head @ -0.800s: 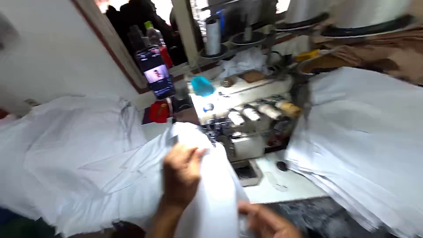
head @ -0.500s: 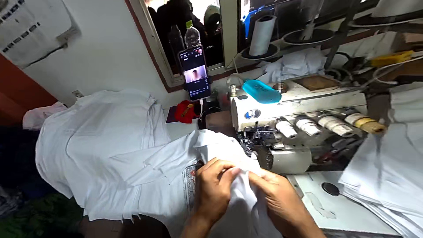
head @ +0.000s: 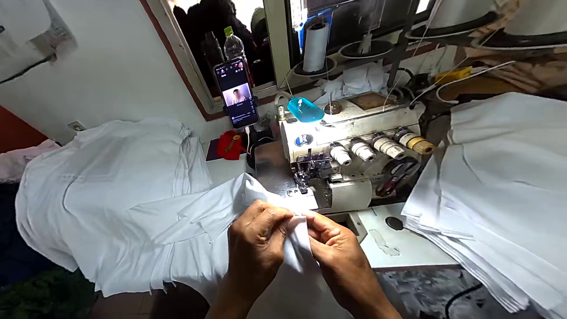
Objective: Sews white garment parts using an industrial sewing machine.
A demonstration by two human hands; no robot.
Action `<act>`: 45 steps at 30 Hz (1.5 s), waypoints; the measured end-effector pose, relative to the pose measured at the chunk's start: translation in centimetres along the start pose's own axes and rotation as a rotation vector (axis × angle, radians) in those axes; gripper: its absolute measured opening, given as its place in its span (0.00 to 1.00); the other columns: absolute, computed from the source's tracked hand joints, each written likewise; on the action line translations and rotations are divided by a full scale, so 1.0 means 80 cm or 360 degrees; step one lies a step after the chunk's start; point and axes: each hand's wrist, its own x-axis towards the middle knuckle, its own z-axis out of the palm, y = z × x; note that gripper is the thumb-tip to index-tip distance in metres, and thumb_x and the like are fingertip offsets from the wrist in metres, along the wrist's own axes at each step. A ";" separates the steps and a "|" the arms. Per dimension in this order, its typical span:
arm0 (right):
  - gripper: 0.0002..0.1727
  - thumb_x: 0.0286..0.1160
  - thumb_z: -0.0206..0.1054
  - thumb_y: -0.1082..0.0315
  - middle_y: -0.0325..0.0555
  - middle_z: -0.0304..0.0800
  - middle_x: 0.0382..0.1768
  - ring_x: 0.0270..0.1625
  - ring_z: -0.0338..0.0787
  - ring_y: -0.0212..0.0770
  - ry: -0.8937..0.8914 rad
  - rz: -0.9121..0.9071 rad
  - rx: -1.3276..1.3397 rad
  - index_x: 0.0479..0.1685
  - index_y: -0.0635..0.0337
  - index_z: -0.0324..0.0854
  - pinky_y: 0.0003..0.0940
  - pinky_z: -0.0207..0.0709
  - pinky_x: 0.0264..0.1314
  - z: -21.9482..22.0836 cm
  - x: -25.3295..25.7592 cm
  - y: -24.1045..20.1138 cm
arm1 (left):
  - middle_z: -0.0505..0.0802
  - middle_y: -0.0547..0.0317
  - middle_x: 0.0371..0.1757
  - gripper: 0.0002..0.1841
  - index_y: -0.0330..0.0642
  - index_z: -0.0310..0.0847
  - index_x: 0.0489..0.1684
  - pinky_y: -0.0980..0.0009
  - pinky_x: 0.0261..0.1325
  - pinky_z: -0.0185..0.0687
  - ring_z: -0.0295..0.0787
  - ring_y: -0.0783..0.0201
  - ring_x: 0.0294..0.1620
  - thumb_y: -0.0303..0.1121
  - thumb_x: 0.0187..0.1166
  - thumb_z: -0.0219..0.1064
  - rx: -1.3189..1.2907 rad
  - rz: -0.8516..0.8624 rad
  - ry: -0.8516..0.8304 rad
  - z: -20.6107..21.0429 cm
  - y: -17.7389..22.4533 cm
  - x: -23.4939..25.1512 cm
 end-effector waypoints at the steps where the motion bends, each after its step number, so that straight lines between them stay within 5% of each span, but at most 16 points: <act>1: 0.14 0.71 0.64 0.78 0.39 0.97 0.37 0.36 0.94 0.27 -0.0020 -0.0012 0.0010 0.53 0.65 0.88 0.20 0.88 0.42 -0.002 -0.001 0.000 | 0.96 0.66 0.39 0.04 0.46 0.96 0.35 0.79 0.47 0.90 0.92 0.76 0.44 0.33 0.72 0.77 0.0010 -0.0001 0.0013 0.000 -0.001 0.000; 5: 0.19 0.71 0.65 0.80 0.44 0.97 0.46 0.42 0.96 0.31 -0.0084 -0.0045 0.0077 0.62 0.70 0.86 0.24 0.91 0.49 -0.007 -0.007 -0.001 | 0.96 0.67 0.38 0.03 0.47 0.96 0.33 0.81 0.42 0.88 0.91 0.78 0.41 0.35 0.70 0.79 0.0020 -0.0013 0.0058 -0.004 0.000 0.000; 15: 0.19 0.70 0.66 0.80 0.44 0.98 0.44 0.39 0.96 0.31 -0.0114 -0.0064 0.0063 0.62 0.68 0.87 0.24 0.91 0.46 -0.014 -0.013 0.000 | 0.94 0.69 0.37 0.04 0.46 0.95 0.31 0.84 0.37 0.83 0.87 0.80 0.35 0.35 0.69 0.79 0.0042 0.0001 0.0067 -0.003 0.004 0.003; 18: 0.21 0.71 0.64 0.80 0.43 0.98 0.44 0.39 0.96 0.31 -0.0145 -0.0098 -0.0004 0.64 0.68 0.86 0.25 0.91 0.47 -0.017 -0.016 0.000 | 0.94 0.67 0.51 0.05 0.49 0.90 0.36 0.80 0.46 0.85 0.89 0.75 0.52 0.38 0.74 0.76 0.0065 -0.0004 -0.0065 -0.005 0.003 0.005; 20: 0.21 0.72 0.64 0.79 0.41 0.98 0.46 0.43 0.96 0.29 -0.0178 -0.0183 -0.0144 0.65 0.67 0.86 0.24 0.91 0.51 -0.020 -0.017 0.001 | 0.92 0.63 0.62 0.10 0.46 0.89 0.51 0.73 0.58 0.88 0.88 0.71 0.63 0.40 0.82 0.69 0.0055 -0.0007 -0.0283 -0.010 -0.002 0.007; 24: 0.12 0.73 0.68 0.76 0.38 0.97 0.46 0.45 0.95 0.27 0.0003 -0.0539 -0.0411 0.54 0.63 0.87 0.21 0.91 0.49 -0.023 -0.024 0.019 | 0.93 0.67 0.36 0.09 0.43 0.93 0.37 0.81 0.44 0.86 0.89 0.78 0.40 0.35 0.81 0.67 -0.0008 -0.0075 -0.0301 -0.011 -0.005 0.003; 26: 0.06 0.77 0.70 0.70 0.40 0.95 0.45 0.42 0.93 0.28 0.0083 -0.0634 -0.0381 0.46 0.61 0.89 0.20 0.88 0.45 -0.024 -0.026 0.025 | 0.91 0.68 0.34 0.08 0.44 0.92 0.36 0.84 0.41 0.83 0.86 0.79 0.37 0.33 0.81 0.68 -0.0008 -0.0130 -0.0212 -0.011 -0.004 0.002; 29: 0.12 0.80 0.71 0.55 0.35 0.93 0.42 0.43 0.89 0.26 0.0140 -0.0557 -0.0542 0.37 0.51 0.93 0.19 0.84 0.43 -0.025 -0.023 0.022 | 0.90 0.69 0.36 0.06 0.46 0.92 0.37 0.83 0.44 0.85 0.87 0.79 0.40 0.33 0.81 0.68 -0.0016 -0.0139 -0.0194 -0.012 -0.007 0.010; 35: 0.09 0.65 0.77 0.58 0.29 0.92 0.32 0.30 0.87 0.22 0.0404 -0.0316 -0.0639 0.22 0.47 0.88 0.17 0.80 0.30 -0.019 0.000 0.008 | 0.90 0.72 0.36 0.06 0.51 0.92 0.36 0.80 0.41 0.85 0.87 0.77 0.39 0.33 0.79 0.68 -0.0043 -0.0294 -0.0278 0.000 -0.013 0.043; 38: 0.07 0.61 0.78 0.59 0.27 0.88 0.24 0.24 0.85 0.22 0.0524 -0.0078 -0.0732 0.31 0.48 0.85 0.20 0.79 0.25 -0.024 0.014 0.013 | 0.90 0.74 0.34 0.04 0.53 0.93 0.34 0.77 0.41 0.84 0.86 0.79 0.37 0.34 0.76 0.71 0.0120 -0.0307 -0.0329 0.024 -0.032 0.056; 41: 0.12 0.61 0.77 0.65 0.30 0.85 0.18 0.19 0.82 0.27 0.0508 0.0088 -0.0639 0.42 0.53 0.83 0.23 0.74 0.20 -0.038 0.018 0.032 | 0.91 0.70 0.34 0.02 0.51 0.94 0.33 0.66 0.47 0.81 0.86 0.69 0.42 0.34 0.71 0.75 0.0268 -0.0294 -0.0341 0.056 -0.053 0.046; 43: 0.13 0.61 0.74 0.67 0.29 0.84 0.18 0.18 0.81 0.26 0.0485 0.0068 -0.0592 0.45 0.54 0.83 0.21 0.73 0.19 -0.045 0.013 0.038 | 0.91 0.67 0.43 0.06 0.51 0.92 0.40 0.61 0.53 0.79 0.85 0.63 0.52 0.37 0.72 0.72 0.0405 -0.0255 -0.0323 0.070 -0.056 0.037; 45: 0.15 0.60 0.70 0.71 0.27 0.82 0.18 0.16 0.76 0.24 0.0431 -0.0024 -0.0555 0.49 0.54 0.88 0.19 0.68 0.16 -0.050 0.007 0.040 | 0.88 0.57 0.64 0.16 0.45 0.87 0.58 0.50 0.64 0.74 0.80 0.52 0.69 0.40 0.80 0.60 0.0634 -0.0214 -0.0428 0.077 -0.050 0.029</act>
